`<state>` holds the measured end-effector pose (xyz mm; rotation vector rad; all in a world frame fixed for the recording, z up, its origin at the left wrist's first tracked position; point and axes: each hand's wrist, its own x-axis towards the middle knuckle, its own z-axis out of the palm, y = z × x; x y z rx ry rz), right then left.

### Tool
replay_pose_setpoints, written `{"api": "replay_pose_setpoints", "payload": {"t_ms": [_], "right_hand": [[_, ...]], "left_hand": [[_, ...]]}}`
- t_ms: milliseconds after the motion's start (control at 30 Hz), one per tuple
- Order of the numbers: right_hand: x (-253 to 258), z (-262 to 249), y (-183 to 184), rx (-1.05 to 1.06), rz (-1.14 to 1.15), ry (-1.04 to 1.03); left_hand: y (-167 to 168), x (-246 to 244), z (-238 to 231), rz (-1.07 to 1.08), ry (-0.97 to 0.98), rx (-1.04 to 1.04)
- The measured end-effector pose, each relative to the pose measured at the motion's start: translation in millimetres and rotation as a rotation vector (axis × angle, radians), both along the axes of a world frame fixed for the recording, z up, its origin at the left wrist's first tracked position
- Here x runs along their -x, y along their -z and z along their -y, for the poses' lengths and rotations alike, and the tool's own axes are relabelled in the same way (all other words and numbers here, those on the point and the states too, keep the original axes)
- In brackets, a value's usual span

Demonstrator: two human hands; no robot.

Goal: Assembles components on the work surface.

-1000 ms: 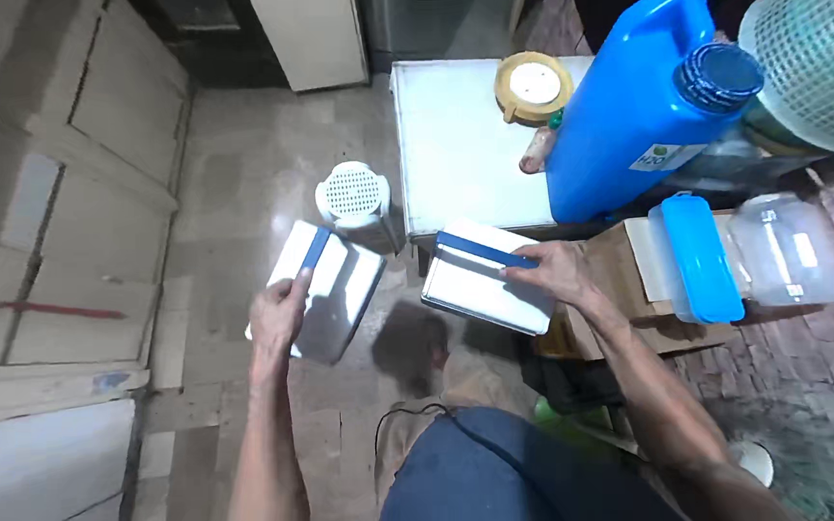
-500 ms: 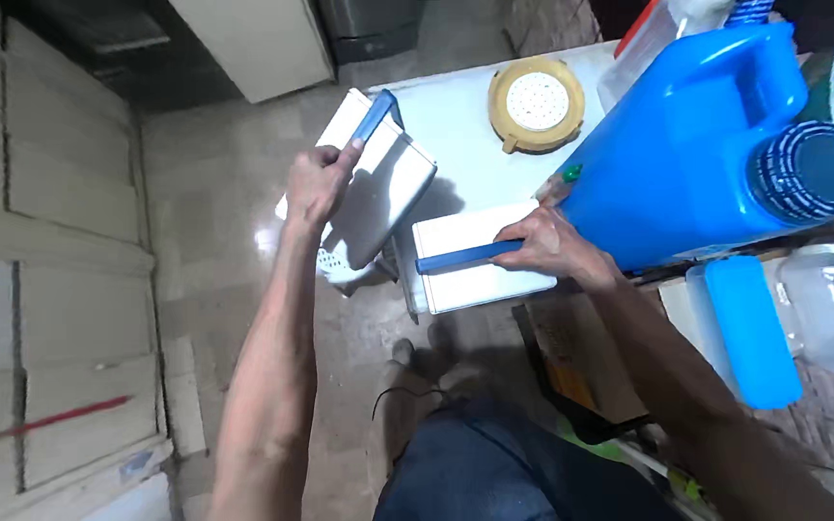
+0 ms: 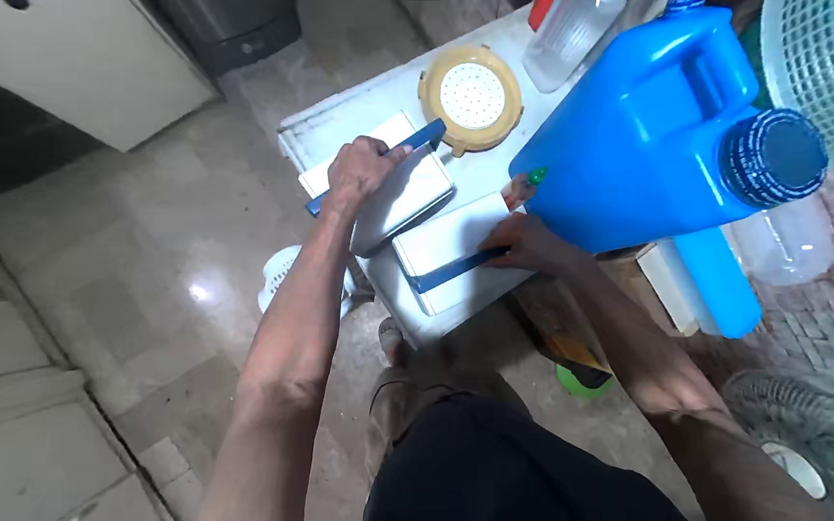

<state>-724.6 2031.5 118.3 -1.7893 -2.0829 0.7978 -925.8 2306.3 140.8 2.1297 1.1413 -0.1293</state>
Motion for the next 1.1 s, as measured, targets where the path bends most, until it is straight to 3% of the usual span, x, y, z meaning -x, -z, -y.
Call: {"api": "replay_pose_setpoints", "payload": {"t_ms": [100, 233, 333, 433, 633, 800, 1100], "right_hand": [[6.6, 9.8, 0.9, 0.051, 0.059, 0.009], [18.4, 34.5, 6.9, 0.152, 0.046, 0.087], [32.9, 49.0, 0.3, 0.185, -0.076, 0.277], [38.1, 48.7, 5.8, 0.068, -0.12, 0.464], [30.7, -17.7, 40.2, -0.173, -0.102, 0.714], [15.1, -75.2, 68.8, -0.198, -0.128, 0.746], [-15.0, -129.4, 65.8, 0.026, -0.182, 0.675]], "left_hand": [[1.6, -8.8, -1.8, -0.051, 0.124, -0.007], [8.1, -2.3, 17.1, -0.083, 0.356, -0.201], [21.9, 21.9, 30.7, -0.033, 0.466, -0.326], [46.0, 46.4, 36.0, 0.042, 0.49, -0.348], [67.5, 67.7, 37.5, 0.102, 0.492, -0.39], [88.8, 74.2, 38.7, 0.16, 0.419, -0.497], [98.9, 66.0, 16.3, 0.1, 0.394, -0.544]]}}
